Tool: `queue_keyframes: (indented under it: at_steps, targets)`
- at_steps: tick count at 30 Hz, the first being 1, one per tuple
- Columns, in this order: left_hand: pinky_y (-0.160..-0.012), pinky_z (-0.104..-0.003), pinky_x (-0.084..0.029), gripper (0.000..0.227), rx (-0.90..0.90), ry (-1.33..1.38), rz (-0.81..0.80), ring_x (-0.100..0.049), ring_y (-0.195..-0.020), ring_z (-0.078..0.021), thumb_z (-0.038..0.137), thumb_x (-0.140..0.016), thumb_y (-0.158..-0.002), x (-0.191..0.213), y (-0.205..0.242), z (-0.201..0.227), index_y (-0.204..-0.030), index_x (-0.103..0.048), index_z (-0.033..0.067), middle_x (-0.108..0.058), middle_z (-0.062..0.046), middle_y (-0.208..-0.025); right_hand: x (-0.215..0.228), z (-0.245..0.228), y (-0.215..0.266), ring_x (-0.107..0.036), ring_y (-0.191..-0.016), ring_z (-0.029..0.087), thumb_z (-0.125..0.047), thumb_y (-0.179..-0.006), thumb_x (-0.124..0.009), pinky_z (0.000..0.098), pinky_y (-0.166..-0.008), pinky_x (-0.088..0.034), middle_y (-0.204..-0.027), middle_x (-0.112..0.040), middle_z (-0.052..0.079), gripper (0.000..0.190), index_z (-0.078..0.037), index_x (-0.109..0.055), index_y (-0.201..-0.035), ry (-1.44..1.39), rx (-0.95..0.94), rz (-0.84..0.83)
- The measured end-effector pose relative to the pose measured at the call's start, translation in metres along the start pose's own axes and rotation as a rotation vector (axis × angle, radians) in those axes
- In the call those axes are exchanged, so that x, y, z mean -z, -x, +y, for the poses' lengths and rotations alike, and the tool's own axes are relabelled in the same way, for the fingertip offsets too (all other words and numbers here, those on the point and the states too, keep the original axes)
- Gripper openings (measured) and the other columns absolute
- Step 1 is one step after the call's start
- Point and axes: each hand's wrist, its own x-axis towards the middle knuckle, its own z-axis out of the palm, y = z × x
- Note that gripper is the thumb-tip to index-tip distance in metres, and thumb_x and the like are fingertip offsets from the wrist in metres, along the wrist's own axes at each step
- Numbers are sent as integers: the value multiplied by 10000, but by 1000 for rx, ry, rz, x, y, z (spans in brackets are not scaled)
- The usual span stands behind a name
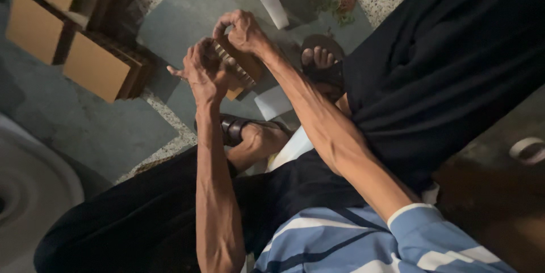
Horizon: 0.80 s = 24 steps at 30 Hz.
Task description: The person sits on the floor and assembles small cardboard boxes by applying glue to the edges and folding the flaps. They use a white glue bottle to apply adhesive and press the cardboard pieces together to form box shapes.
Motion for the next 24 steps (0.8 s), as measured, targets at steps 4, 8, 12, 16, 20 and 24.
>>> queue_keyframes:
  at_steps: [4,8,12,16,20,24]
  targets:
    - [-1200,-644,-16,555,-36,9,16,-586,-1217,-302,280,-860,-763,-4,2,-1,-1264,-662,148,-670,-44,-1147,1,0,12,-751,-875,189,28,-777,-570,318,-809,-614,-933,-773,43,483,-76,-662,-1239,-45,-6,42]
    - [-1139,-695,71,558,12,-3,6,-604,-1187,-304,294,-877,-717,-1,0,2,-1215,-673,144,-687,-38,-1095,-4,-5,29,-735,-984,242,40,-761,-578,333,-925,-582,-1062,-764,94,518,-38,-631,-1270,-90,-131,144]
    - [-1155,-688,45,557,-8,0,16,-603,-1181,-308,303,-879,-718,1,2,7,-1216,-680,152,-679,-34,-1085,-13,-3,55,-671,-1229,294,99,-728,-430,339,-1091,-502,-1308,-708,144,601,-51,-740,-1220,-37,-121,161]
    - [-1133,-704,60,558,25,-35,2,-605,-1167,-306,298,-878,-710,0,-2,6,-1209,-678,150,-673,-31,-1084,-22,5,76,-633,-1272,302,78,-748,-444,343,-1123,-457,-1337,-677,155,576,-37,-724,-1239,-45,-212,187]
    - [-1142,-699,46,560,3,-24,18,-612,-1157,-302,296,-884,-705,-3,-3,5,-1205,-677,156,-675,-25,-1072,-14,13,92,-701,-1152,307,50,-739,-490,338,-1042,-526,-1234,-752,140,503,-67,-821,-1099,184,-253,250]
    - [-1164,-684,28,560,-5,-1,36,-610,-1160,-308,269,-878,-689,-3,-2,3,-1202,-684,155,-674,-28,-1079,-17,3,90,-676,-804,254,-47,-891,-529,352,-745,-548,-1015,-798,190,344,-29,-793,-1112,-402,-613,269]
